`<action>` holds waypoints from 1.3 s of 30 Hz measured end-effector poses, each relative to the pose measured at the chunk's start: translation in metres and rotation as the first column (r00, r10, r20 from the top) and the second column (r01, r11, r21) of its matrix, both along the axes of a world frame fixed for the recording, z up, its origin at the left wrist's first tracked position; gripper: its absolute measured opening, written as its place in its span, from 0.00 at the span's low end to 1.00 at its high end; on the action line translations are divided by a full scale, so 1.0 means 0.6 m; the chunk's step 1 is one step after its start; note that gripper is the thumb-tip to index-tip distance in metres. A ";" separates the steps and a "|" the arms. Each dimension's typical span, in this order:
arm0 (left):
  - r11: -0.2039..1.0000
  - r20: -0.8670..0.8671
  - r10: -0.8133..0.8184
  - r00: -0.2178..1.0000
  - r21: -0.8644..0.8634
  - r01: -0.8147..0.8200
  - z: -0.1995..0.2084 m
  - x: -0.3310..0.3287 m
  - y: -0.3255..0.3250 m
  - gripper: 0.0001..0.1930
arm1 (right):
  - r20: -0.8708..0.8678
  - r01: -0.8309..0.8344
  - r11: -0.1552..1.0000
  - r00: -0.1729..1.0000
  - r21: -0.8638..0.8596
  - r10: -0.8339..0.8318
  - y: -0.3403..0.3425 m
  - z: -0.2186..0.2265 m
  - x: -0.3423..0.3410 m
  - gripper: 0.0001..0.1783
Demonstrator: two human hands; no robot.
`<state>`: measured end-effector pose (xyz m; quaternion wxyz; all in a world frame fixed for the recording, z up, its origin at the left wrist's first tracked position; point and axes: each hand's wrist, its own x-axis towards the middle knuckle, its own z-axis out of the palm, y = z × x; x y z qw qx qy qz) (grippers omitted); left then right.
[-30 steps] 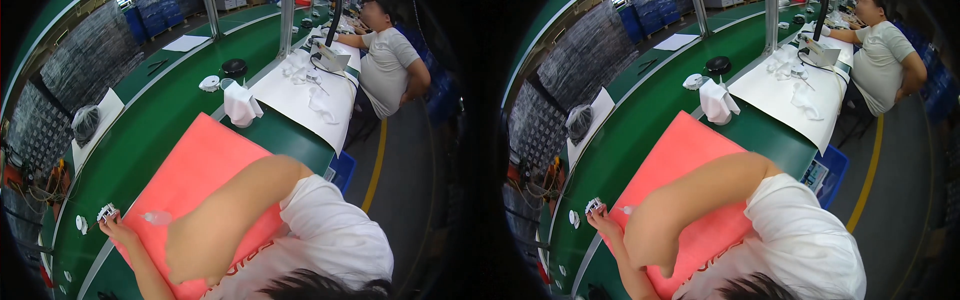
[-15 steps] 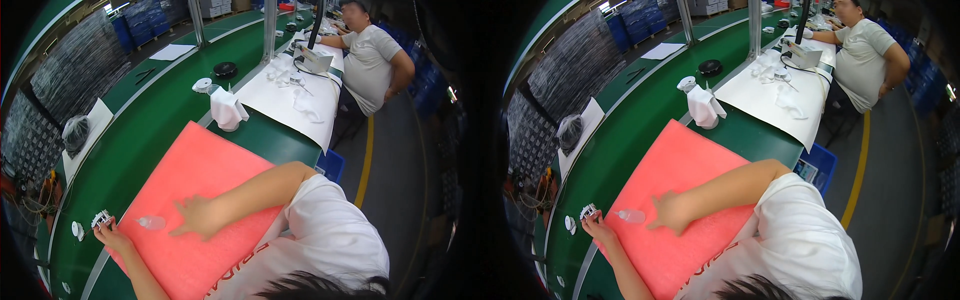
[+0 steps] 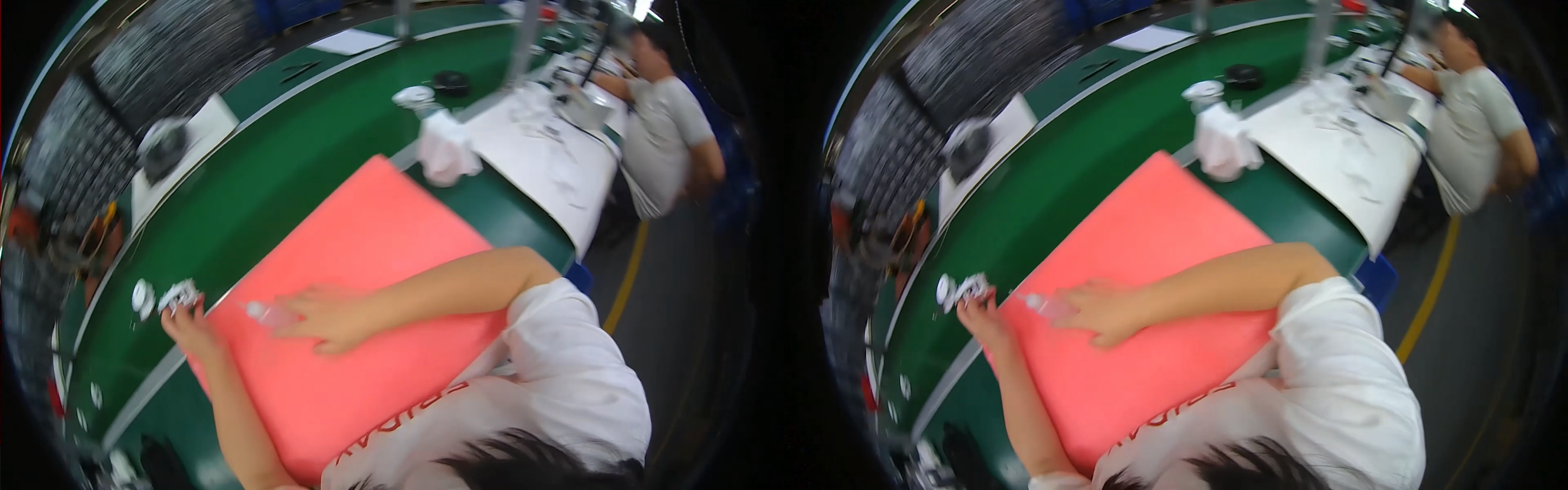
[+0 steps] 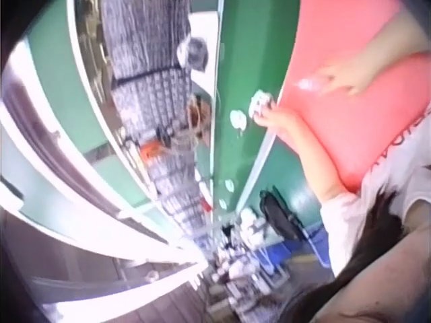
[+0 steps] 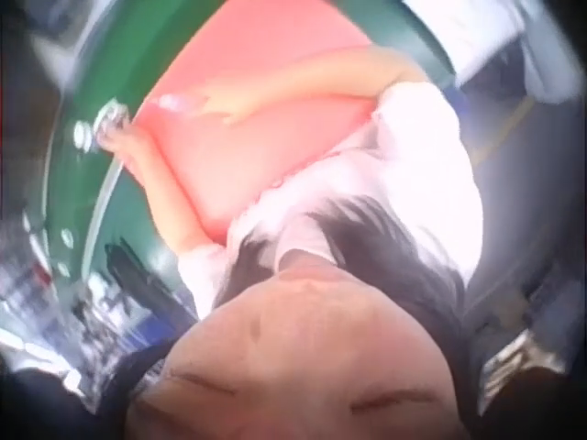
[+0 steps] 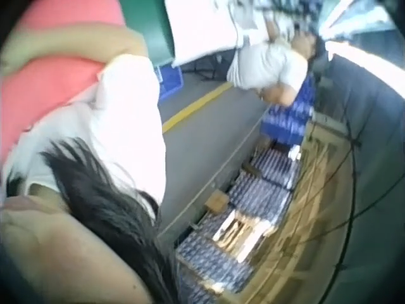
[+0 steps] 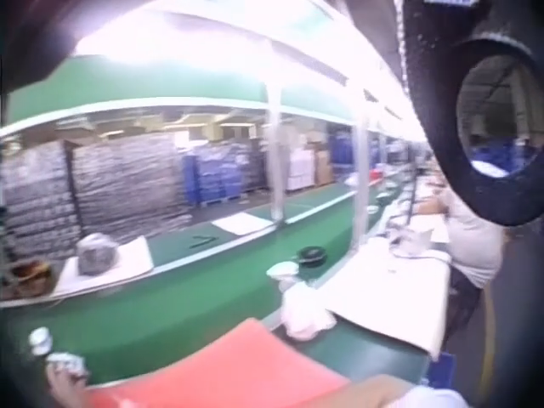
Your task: Applying liquid from a squeeze bottle to plastic components and assembling them on a production line.
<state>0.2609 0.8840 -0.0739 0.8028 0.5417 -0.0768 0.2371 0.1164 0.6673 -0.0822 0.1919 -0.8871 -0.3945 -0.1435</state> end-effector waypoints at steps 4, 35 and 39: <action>0.998 0.062 0.058 0.996 -0.030 -0.056 0.005 -0.002 0.009 0.18 | -0.119 -0.011 0.967 0.992 0.255 0.043 0.003 0.003 0.019 0.31; 0.660 0.355 -0.575 0.737 0.734 0.161 0.044 -0.145 -0.090 0.21 | 0.179 -0.180 0.797 0.980 0.577 0.092 -0.139 0.121 -0.029 0.26; 0.677 0.447 -0.499 0.742 0.736 0.011 0.032 -0.156 -0.096 0.22 | 0.018 -0.074 0.617 0.995 0.783 0.097 -0.093 0.138 -0.065 0.33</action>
